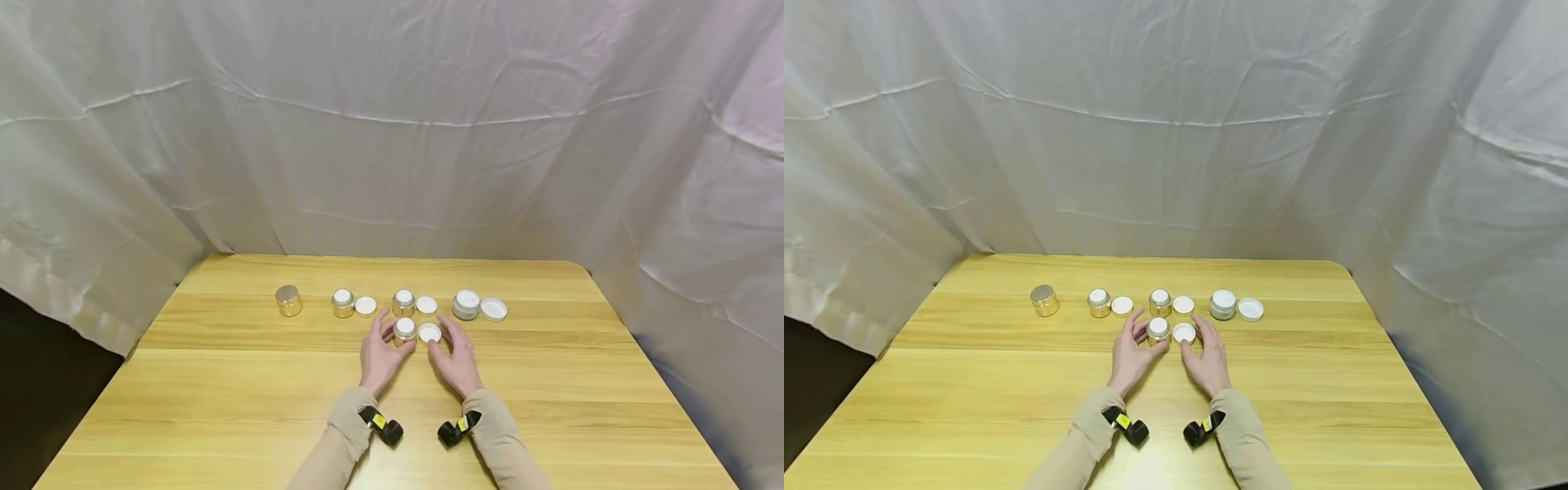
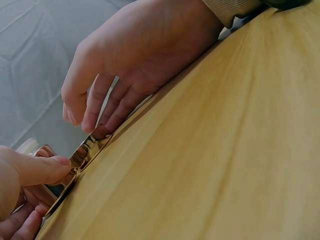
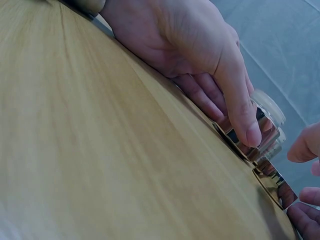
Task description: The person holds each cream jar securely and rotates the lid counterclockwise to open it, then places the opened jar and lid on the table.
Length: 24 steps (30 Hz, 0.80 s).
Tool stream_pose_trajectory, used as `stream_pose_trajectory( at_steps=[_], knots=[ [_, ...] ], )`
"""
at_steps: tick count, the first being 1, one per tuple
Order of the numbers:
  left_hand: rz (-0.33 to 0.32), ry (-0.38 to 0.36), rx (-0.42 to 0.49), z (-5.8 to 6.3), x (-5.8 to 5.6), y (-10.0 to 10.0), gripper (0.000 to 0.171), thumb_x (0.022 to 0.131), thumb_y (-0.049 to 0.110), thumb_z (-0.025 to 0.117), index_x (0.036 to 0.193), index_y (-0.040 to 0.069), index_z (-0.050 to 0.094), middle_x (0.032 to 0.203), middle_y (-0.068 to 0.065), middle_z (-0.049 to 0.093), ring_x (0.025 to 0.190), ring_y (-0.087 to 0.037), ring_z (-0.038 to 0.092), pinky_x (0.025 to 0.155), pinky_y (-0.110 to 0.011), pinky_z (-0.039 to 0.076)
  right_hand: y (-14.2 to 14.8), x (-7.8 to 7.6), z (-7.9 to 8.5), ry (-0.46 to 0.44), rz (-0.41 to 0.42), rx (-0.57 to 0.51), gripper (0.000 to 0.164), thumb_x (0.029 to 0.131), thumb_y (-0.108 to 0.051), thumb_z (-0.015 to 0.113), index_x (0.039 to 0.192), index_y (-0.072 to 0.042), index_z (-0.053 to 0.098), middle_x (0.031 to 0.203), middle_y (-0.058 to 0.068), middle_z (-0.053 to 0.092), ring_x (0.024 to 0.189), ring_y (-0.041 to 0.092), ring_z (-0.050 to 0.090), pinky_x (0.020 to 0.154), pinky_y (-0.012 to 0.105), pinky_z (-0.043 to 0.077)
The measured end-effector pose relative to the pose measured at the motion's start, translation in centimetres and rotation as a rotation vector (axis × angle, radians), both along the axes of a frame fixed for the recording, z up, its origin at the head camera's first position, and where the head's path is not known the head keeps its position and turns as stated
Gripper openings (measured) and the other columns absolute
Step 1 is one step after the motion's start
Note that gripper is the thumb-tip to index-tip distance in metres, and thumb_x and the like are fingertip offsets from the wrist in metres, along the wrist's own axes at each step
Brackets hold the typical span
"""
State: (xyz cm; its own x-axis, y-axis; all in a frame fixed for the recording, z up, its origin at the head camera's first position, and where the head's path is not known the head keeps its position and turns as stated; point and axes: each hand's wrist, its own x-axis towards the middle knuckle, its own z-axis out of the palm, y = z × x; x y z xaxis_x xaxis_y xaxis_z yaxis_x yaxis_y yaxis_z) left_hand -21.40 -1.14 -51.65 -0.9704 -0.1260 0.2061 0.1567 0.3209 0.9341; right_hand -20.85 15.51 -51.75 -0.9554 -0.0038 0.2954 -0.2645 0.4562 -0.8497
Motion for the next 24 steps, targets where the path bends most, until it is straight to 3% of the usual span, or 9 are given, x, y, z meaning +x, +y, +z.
stream_pose_trajectory(
  at_steps=[13, 24],
  knots=[
    [0.012, -0.001, -0.032, 0.18, -0.11, 0.12, 0.084, 0.073, 0.006, 0.087, 0.146, 0.006, 0.045, 0.131, -0.01, 0.069, 0.114, -0.03, 0.07, 0.103, -0.044, 0.057, 0.06, 0.01, 0.02, -0.005, -0.012, -0.02, 0.043, 0.1, -0.006, 0.054, 0.143, -0.002, 0.051, 0.145, 0.024, 0.053, 0.132, 0.041, 0.055, 0.115, 0.052, 0.046],
    [0.018, 0.021, -0.053, 0.17, -0.06, 0.11, 0.081, 0.073, 0.003, 0.085, 0.144, 0.004, 0.046, 0.133, -0.011, 0.068, 0.111, -0.032, 0.071, 0.102, -0.046, 0.057, 0.15, -0.05, 0.02, -0.001, -0.038, 0.025, 0.04, 0.106, -0.019, 0.048, 0.142, -0.003, 0.053, 0.144, 0.022, 0.055, 0.133, 0.039, 0.053, 0.118, 0.055, 0.041]
  ],
)
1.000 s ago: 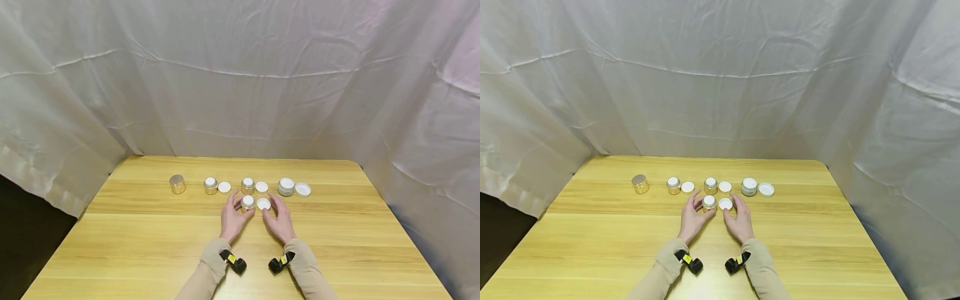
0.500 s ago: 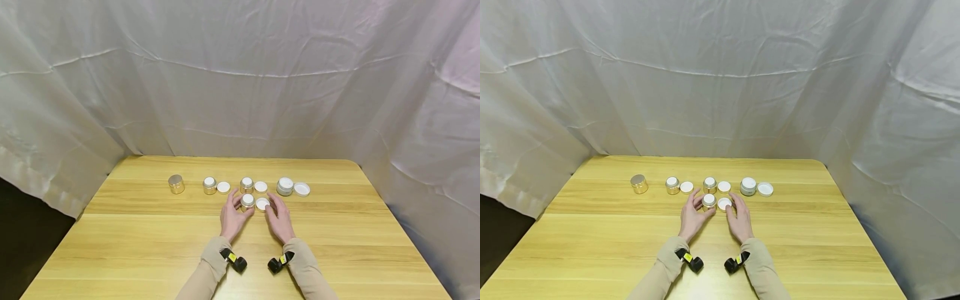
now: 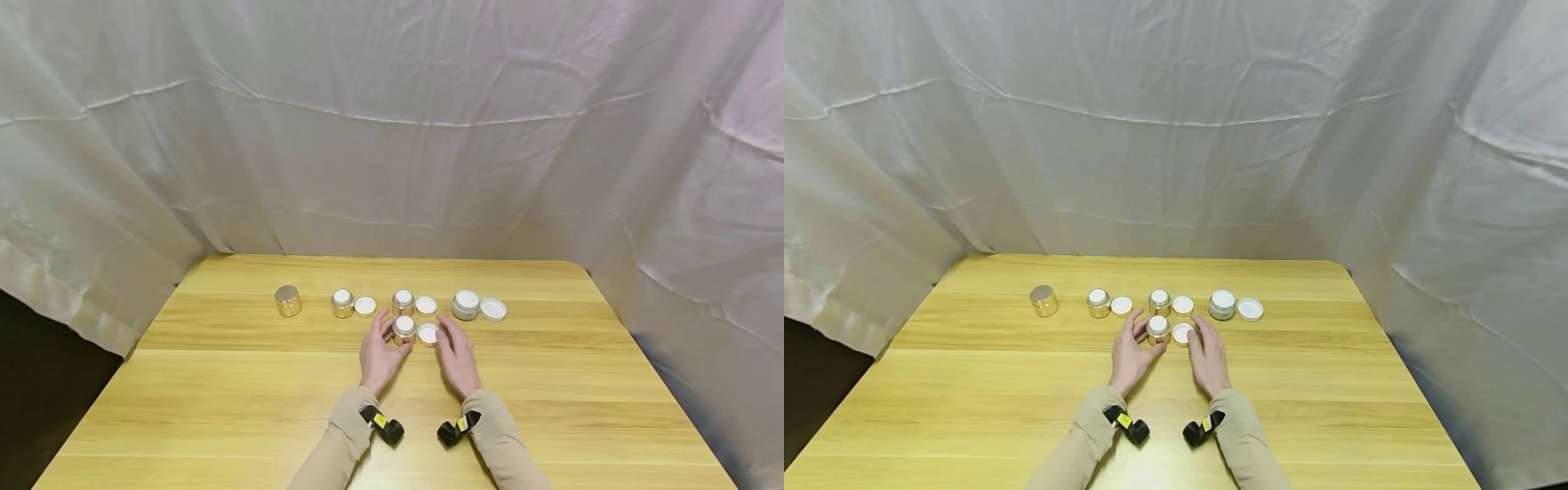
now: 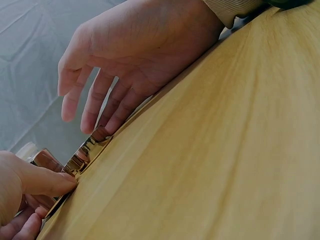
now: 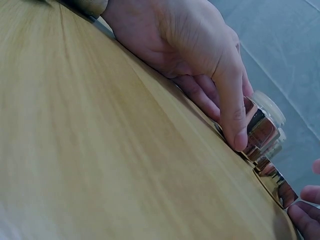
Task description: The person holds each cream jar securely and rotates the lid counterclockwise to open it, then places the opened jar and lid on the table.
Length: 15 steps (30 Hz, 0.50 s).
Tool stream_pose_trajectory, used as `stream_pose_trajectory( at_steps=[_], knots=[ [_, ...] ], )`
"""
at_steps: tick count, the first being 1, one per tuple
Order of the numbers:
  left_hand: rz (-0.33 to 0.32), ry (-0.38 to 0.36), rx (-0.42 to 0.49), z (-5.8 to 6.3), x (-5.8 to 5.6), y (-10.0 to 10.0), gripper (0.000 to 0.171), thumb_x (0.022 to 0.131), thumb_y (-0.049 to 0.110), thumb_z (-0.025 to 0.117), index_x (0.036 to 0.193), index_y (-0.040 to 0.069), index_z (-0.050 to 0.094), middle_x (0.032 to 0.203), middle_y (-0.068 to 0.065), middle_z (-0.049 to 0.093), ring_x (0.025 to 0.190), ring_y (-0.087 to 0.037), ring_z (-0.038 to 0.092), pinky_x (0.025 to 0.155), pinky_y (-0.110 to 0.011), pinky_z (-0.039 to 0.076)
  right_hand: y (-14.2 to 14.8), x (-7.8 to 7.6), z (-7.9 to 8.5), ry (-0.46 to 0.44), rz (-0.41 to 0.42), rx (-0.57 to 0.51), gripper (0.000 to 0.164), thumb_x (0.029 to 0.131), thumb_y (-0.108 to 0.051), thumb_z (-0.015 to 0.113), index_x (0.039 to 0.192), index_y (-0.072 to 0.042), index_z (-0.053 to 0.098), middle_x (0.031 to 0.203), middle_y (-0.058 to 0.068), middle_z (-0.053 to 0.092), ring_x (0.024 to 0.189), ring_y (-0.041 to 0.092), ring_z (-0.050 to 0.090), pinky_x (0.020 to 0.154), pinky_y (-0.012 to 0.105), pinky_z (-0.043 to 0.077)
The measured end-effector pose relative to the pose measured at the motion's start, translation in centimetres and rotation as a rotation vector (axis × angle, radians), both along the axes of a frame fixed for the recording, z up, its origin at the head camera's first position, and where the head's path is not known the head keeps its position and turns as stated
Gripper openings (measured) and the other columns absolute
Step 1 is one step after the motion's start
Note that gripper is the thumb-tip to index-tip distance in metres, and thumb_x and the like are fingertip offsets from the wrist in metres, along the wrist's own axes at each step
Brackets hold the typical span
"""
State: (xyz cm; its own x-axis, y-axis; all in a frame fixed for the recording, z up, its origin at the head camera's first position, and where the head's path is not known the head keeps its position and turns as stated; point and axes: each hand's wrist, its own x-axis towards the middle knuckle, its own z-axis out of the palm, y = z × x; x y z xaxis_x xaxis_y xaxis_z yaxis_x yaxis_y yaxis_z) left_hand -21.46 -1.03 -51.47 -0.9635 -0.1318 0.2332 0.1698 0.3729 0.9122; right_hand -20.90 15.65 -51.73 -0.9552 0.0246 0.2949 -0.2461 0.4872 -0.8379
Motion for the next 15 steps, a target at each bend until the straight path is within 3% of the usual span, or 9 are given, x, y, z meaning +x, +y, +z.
stream_pose_trajectory(
  at_steps=[4, 9, 12, 15],
  knots=[
    [-0.026, -0.02, 0.086, -0.01, 0.29, -0.12, 0.084, 0.072, -0.006, 0.081, 0.146, 0.002, 0.044, 0.14, -0.017, 0.062, 0.121, -0.038, 0.065, 0.109, -0.048, 0.052, 0.07, 0.04, -0.08, -0.005, -0.007, 0.001, 0.04, 0.107, -0.02, 0.046, 0.142, -0.003, 0.053, 0.145, 0.022, 0.055, 0.134, 0.04, 0.052, 0.118, 0.056, 0.04],
    [-0.045, 0.006, 0.212, -0.01, 0.67, -0.29, 0.081, 0.069, -0.023, 0.06, 0.145, -0.004, 0.042, 0.143, -0.022, 0.057, 0.135, -0.041, 0.053, 0.118, -0.048, 0.043, 0.1, 0.0, -0.21, 0.002, -0.015, 0.007, 0.04, 0.107, -0.02, 0.045, 0.142, -0.003, 0.054, 0.143, 0.023, 0.056, 0.133, 0.04, 0.053, 0.117, 0.056, 0.041],
    [0.005, 0.023, 0.303, -0.09, 0.55, -0.22, 0.075, 0.07, -0.025, 0.049, 0.142, -0.004, 0.044, 0.136, -0.022, 0.059, 0.131, -0.041, 0.055, 0.117, -0.046, 0.046, 0.11, -0.09, -0.14, 0.01, -0.022, 0.004, 0.039, 0.106, -0.02, 0.046, 0.141, -0.004, 0.054, 0.141, 0.022, 0.057, 0.132, 0.039, 0.054, 0.117, 0.056, 0.041],
    [0.096, 0.03, 0.416, -0.12, 0.31, -0.14, 0.068, 0.073, -0.026, 0.046, 0.137, -0.004, 0.048, 0.126, -0.023, 0.06, 0.12, -0.039, 0.06, 0.109, -0.039, 0.053, 0.08, -0.15, -0.05, 0.006, -0.03, -0.005, 0.039, 0.106, -0.02, 0.048, 0.141, -0.004, 0.055, 0.14, 0.021, 0.057, 0.13, 0.039, 0.054, 0.117, 0.056, 0.04]
  ],
)
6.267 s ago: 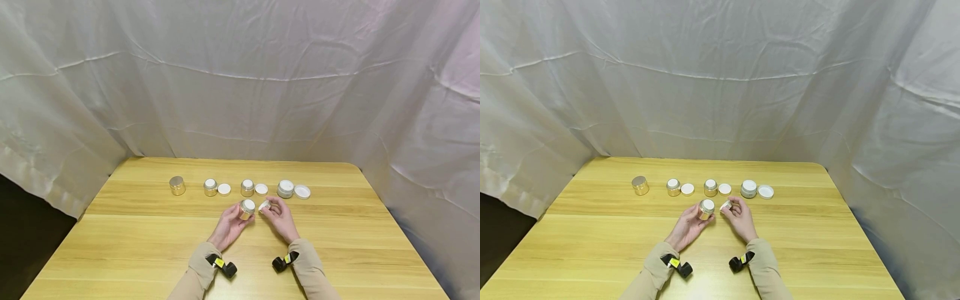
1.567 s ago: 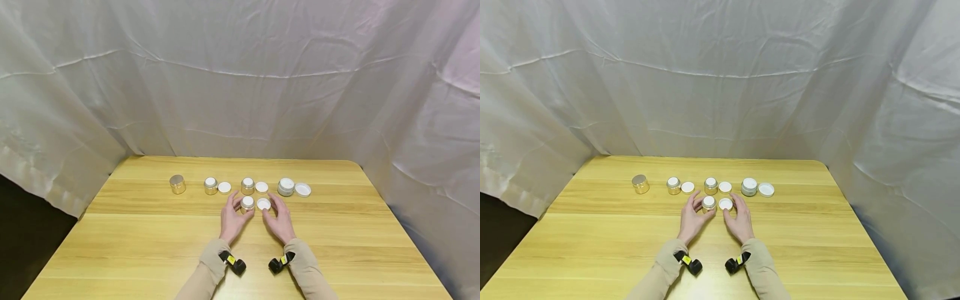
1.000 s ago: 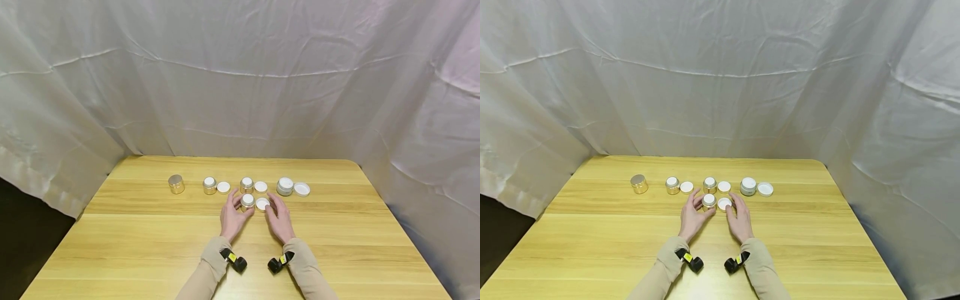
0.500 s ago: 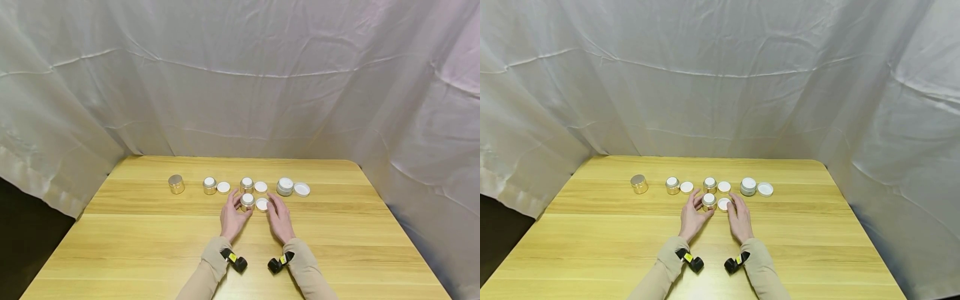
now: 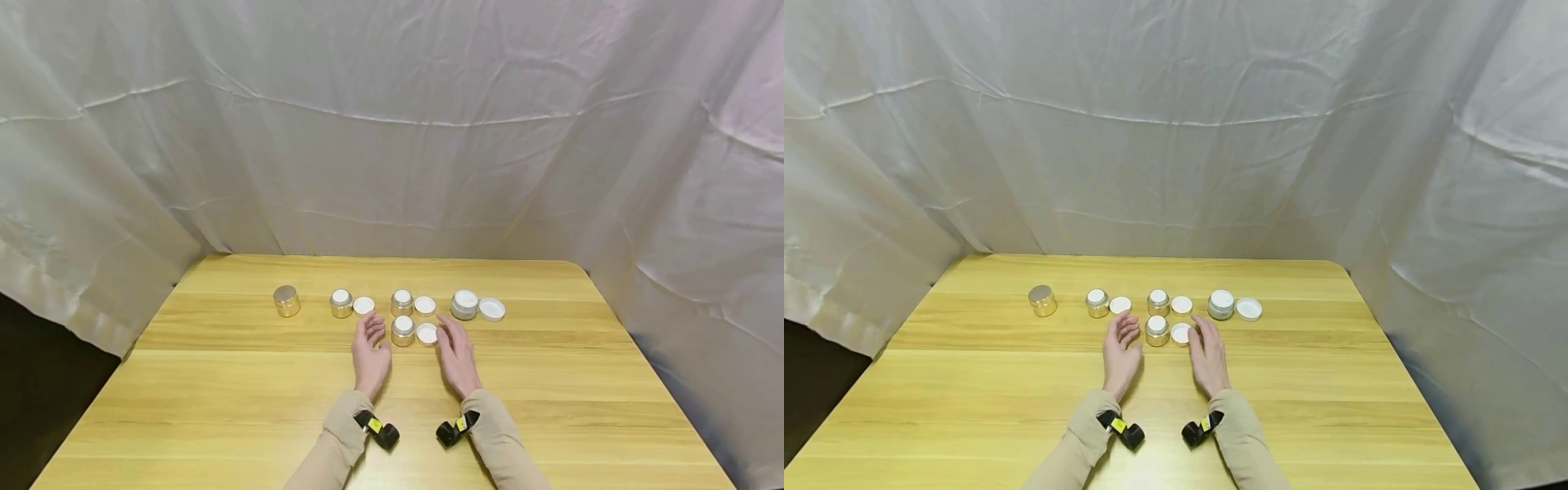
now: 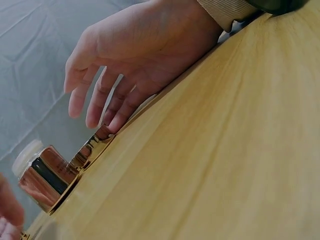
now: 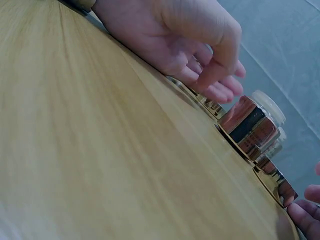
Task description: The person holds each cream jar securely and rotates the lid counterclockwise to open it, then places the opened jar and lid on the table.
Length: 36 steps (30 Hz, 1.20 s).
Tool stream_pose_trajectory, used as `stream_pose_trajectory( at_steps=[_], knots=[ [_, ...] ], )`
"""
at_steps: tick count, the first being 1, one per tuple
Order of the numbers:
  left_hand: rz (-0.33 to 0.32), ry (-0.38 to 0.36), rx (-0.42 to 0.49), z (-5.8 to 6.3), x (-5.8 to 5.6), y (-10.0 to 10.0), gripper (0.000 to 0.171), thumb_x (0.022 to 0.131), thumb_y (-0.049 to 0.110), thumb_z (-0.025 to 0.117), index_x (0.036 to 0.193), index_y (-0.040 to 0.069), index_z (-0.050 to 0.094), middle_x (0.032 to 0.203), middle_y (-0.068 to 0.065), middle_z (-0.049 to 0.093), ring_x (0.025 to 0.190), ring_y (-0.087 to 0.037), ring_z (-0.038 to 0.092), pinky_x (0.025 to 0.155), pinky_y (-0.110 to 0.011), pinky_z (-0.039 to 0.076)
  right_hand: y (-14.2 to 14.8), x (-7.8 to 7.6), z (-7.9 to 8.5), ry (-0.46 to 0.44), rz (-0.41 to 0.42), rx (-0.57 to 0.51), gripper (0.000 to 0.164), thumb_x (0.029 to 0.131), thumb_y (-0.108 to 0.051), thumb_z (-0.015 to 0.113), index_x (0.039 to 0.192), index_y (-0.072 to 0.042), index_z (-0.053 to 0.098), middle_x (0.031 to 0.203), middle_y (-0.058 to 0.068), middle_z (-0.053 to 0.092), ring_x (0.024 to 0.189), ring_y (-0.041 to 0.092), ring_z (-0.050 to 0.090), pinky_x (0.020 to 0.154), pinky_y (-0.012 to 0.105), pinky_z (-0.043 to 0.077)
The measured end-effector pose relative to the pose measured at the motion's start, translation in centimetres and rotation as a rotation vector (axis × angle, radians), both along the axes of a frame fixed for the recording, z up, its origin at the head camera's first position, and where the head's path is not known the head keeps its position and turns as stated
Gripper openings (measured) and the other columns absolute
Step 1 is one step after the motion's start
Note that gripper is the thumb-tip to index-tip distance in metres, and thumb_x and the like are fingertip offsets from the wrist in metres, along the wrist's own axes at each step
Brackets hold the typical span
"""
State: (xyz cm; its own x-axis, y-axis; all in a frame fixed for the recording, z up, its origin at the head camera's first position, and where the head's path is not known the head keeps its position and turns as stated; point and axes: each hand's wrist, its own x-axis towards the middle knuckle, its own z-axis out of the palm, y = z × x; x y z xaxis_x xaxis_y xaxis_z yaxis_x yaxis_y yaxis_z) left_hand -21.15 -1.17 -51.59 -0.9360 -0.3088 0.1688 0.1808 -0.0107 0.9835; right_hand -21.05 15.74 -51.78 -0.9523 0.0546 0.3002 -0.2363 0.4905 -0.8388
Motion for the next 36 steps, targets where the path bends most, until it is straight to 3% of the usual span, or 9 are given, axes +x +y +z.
stream_pose_trajectory(
  at_steps=[4, 8, 16, 26, 31, 36],
  knots=[
    [0.096, -0.02, 0.113, 0.2, -0.1, -0.1, 0.057, 0.079, -0.023, 0.049, 0.131, -0.002, 0.053, 0.121, -0.025, 0.06, 0.113, -0.036, 0.062, 0.098, -0.021, 0.056, 0.0, 0.0, 0.0, -0.003, 0.0, -0.016, 0.039, 0.105, -0.019, 0.05, 0.14, -0.003, 0.055, 0.14, 0.022, 0.057, 0.129, 0.038, 0.054, 0.116, 0.055, 0.042],
    [0.182, -0.007, 0.139, 0.4, -0.1, -0.5, 0.053, 0.08, -0.022, 0.052, 0.128, -0.001, 0.055, 0.118, -0.024, 0.06, 0.111, -0.036, 0.062, 0.091, -0.01, 0.053, 0.0, 0.0, 0.0, 0.0, 0.003, -0.019, 0.039, 0.105, -0.019, 0.051, 0.14, -0.003, 0.055, 0.14, 0.022, 0.057, 0.13, 0.038, 0.054, 0.115, 0.054, 0.044],
    [0.372, -0.047, 0.045, 0.7, -0.7, -3.1, 0.056, 0.079, -0.012, 0.061, 0.131, 0.007, 0.055, 0.121, -0.018, 0.059, 0.111, -0.031, 0.058, 0.102, -0.038, 0.048, 0.0, 0.0, -0.1, -0.007, -0.006, -0.039, 0.039, 0.104, -0.018, 0.051, 0.14, -0.003, 0.055, 0.14, 0.022, 0.057, 0.129, 0.038, 0.055, 0.114, 0.053, 0.046],
    [0.575, 0.046, -0.061, 0.3, -2.5, -8.9, 0.057, 0.076, -0.01, 0.066, 0.13, 0.002, 0.053, 0.121, -0.02, 0.052, 0.111, -0.031, 0.049, 0.103, -0.041, 0.042, -0.1, 0.1, 0.1, 0.01, -0.027, -0.061, 0.036, 0.103, -0.015, 0.053, 0.136, -0.001, 0.058, 0.134, 0.021, 0.059, 0.121, 0.035, 0.06, 0.108, 0.052, 0.05],
    [0.619, 0.027, -0.081, 0.4, -3.7, -11.7, 0.07, 0.077, 0.003, 0.078, 0.139, 0.004, 0.045, 0.139, -0.019, 0.043, 0.129, -0.032, 0.042, 0.118, -0.047, 0.035, -0.1, 0.1, 0.1, 0.02, -0.028, -0.073, 0.035, 0.103, -0.013, 0.053, 0.136, 0.0, 0.058, 0.133, 0.021, 0.06, 0.12, 0.036, 0.061, 0.108, 0.053, 0.05],
    [0.588, -0.066, -0.169, 0.4, -4.7, -13.4, 0.094, 0.073, 0.015, 0.087, 0.15, 0.011, 0.033, 0.155, -0.018, 0.029, 0.143, -0.036, 0.031, 0.126, -0.053, 0.027, -0.1, 0.1, 0.1, 0.029, -0.043, -0.076, 0.034, 0.103, -0.01, 0.053, 0.134, 0.0, 0.059, 0.132, 0.021, 0.06, 0.119, 0.036, 0.062, 0.107, 0.051, 0.051]
  ],
)
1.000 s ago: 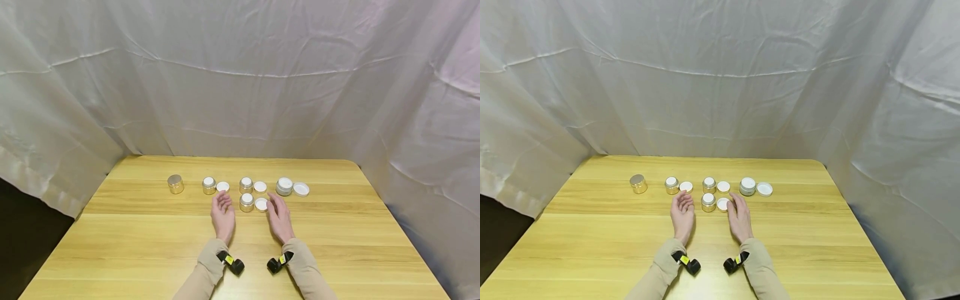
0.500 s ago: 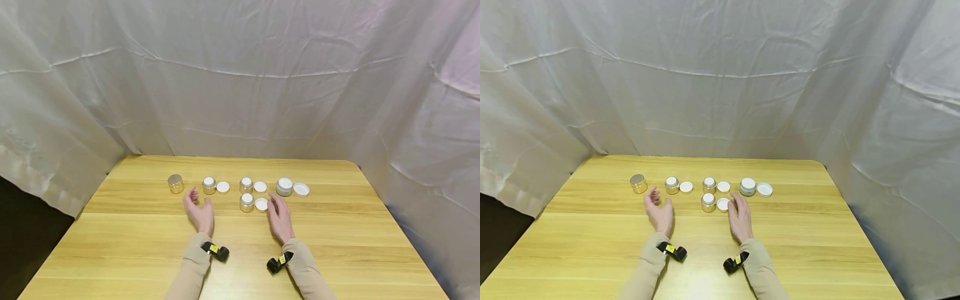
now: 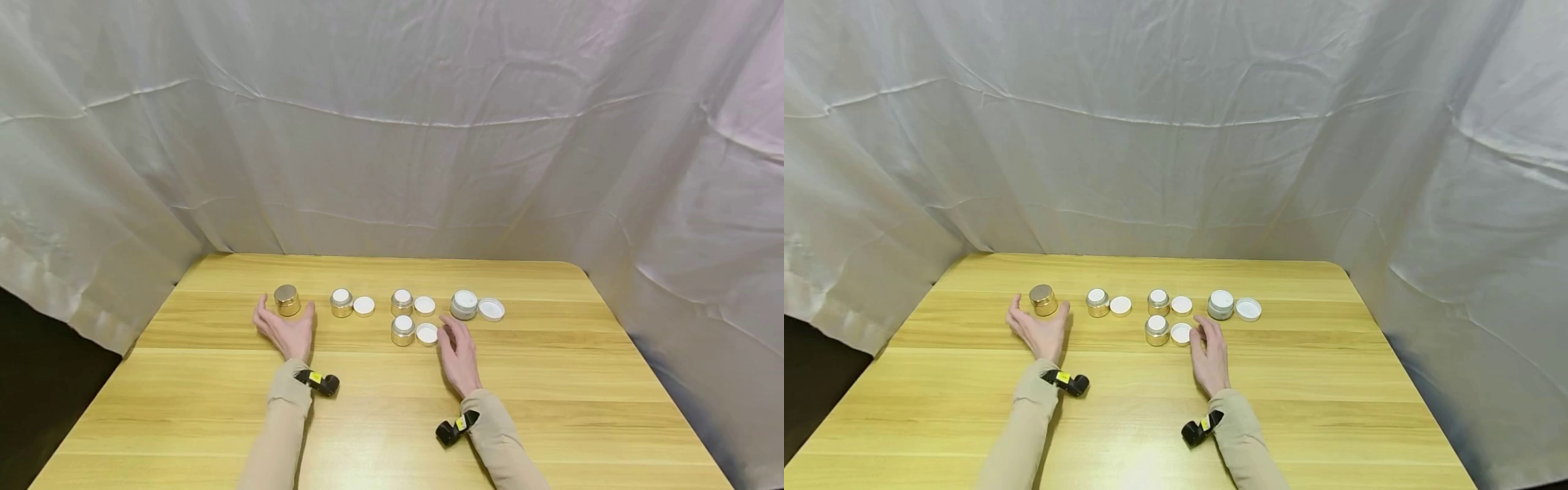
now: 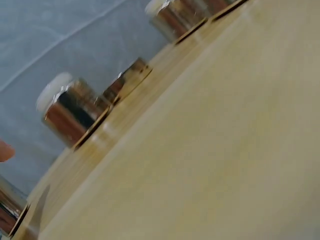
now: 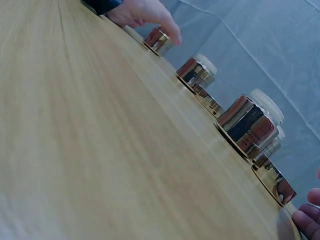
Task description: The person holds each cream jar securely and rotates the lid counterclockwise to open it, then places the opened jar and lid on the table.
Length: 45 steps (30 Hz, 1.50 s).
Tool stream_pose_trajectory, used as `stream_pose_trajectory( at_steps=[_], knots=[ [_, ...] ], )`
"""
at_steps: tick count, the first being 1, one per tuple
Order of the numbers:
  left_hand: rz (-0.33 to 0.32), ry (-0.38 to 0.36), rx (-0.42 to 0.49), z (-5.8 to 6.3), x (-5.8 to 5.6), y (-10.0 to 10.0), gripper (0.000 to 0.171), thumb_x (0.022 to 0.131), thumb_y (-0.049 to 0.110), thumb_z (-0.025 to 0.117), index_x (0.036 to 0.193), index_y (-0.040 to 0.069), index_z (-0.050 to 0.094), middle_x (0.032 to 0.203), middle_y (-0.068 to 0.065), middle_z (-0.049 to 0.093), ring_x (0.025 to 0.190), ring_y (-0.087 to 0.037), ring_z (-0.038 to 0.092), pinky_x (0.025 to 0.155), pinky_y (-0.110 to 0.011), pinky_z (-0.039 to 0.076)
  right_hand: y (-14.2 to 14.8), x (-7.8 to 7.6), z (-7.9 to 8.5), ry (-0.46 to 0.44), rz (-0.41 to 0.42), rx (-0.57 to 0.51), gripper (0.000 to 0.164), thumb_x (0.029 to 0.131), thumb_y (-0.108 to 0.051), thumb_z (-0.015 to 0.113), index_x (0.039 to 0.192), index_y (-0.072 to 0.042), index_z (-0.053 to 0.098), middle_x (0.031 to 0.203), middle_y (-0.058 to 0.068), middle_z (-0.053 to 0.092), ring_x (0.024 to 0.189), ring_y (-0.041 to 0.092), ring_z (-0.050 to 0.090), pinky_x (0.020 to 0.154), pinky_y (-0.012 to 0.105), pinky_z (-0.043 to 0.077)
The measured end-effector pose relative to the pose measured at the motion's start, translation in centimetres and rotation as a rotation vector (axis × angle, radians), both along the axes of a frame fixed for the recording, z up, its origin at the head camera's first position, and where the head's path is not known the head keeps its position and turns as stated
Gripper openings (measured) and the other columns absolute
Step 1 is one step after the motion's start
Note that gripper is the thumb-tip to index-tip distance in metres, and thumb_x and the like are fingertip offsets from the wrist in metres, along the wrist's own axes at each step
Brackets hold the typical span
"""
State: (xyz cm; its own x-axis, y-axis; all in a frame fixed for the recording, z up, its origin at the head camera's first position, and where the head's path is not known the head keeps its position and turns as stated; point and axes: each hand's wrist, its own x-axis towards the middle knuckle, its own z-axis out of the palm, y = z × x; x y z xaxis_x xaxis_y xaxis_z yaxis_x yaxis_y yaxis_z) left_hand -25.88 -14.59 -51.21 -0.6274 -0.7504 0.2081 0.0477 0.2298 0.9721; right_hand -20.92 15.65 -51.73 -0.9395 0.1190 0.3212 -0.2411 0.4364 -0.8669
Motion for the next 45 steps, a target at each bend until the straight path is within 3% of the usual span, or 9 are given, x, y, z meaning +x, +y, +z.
stream_pose_trajectory(
  at_steps=[7, 17, 32, 39, 45],
  knots=[
    [-0.05, -0.137, -0.154, -0.2, -1.1, -1.1, 0.102, 0.074, 0.021, 0.087, 0.154, 0.007, 0.026, 0.158, -0.024, 0.034, 0.146, -0.044, 0.033, 0.127, -0.056, 0.022, 0.1, 0.0, 0.0, 0.019, -0.025, -0.021, 0.032, 0.102, -0.007, 0.054, 0.132, 0.0, 0.061, 0.123, 0.021, 0.063, 0.108, 0.034, 0.065, 0.098, 0.032, 0.054],
    [-0.108, -0.247, -0.224, 0.0, -1.3, -1.6, 0.099, 0.079, 0.023, 0.082, 0.155, 0.006, 0.021, 0.152, -0.03, 0.043, 0.142, -0.049, 0.038, 0.13, -0.055, 0.013, 0.1, -0.1, -0.2, 0.019, -0.016, -0.013, 0.032, 0.102, -0.008, 0.053, 0.132, 0.0, 0.061, 0.125, 0.021, 0.062, 0.11, 0.034, 0.064, 0.1, 0.036, 0.055],
    [-0.074, -0.247, -0.25, 0.2, -1.2, -1.4, 0.074, 0.09, 0.012, 0.069, 0.151, 0.003, 0.029, 0.139, -0.035, 0.053, 0.132, -0.05, 0.046, 0.127, -0.053, 0.022, 0.1, 0.0, -0.1, 0.024, -0.004, -0.009, 0.031, 0.103, -0.008, 0.053, 0.132, 0.0, 0.06, 0.126, 0.021, 0.062, 0.11, 0.033, 0.064, 0.098, 0.035, 0.055],
    [-0.032, -0.253, -0.199, -0.1, -1.2, -1.3, 0.08, 0.085, 0.015, 0.074, 0.151, 0.006, 0.03, 0.128, -0.029, 0.062, 0.133, -0.047, 0.047, 0.126, -0.052, 0.024, 0.2, 0.0, -0.1, 0.015, -0.004, -0.003, 0.031, 0.103, -0.009, 0.053, 0.132, 0.0, 0.061, 0.126, 0.02, 0.062, 0.111, 0.033, 0.064, 0.1, 0.039, 0.055],
    [0.0, -0.249, -0.219, -0.3, -1.0, -1.2, 0.08, 0.079, 0.016, 0.077, 0.147, 0.004, 0.036, 0.125, -0.028, 0.062, 0.131, -0.046, 0.048, 0.126, -0.052, 0.025, 0.2, 0.0, -0.2, 0.02, -0.003, 0.004, 0.031, 0.103, -0.011, 0.054, 0.131, 0.001, 0.061, 0.125, 0.021, 0.062, 0.109, 0.033, 0.064, 0.098, 0.037, 0.055]
  ],
)
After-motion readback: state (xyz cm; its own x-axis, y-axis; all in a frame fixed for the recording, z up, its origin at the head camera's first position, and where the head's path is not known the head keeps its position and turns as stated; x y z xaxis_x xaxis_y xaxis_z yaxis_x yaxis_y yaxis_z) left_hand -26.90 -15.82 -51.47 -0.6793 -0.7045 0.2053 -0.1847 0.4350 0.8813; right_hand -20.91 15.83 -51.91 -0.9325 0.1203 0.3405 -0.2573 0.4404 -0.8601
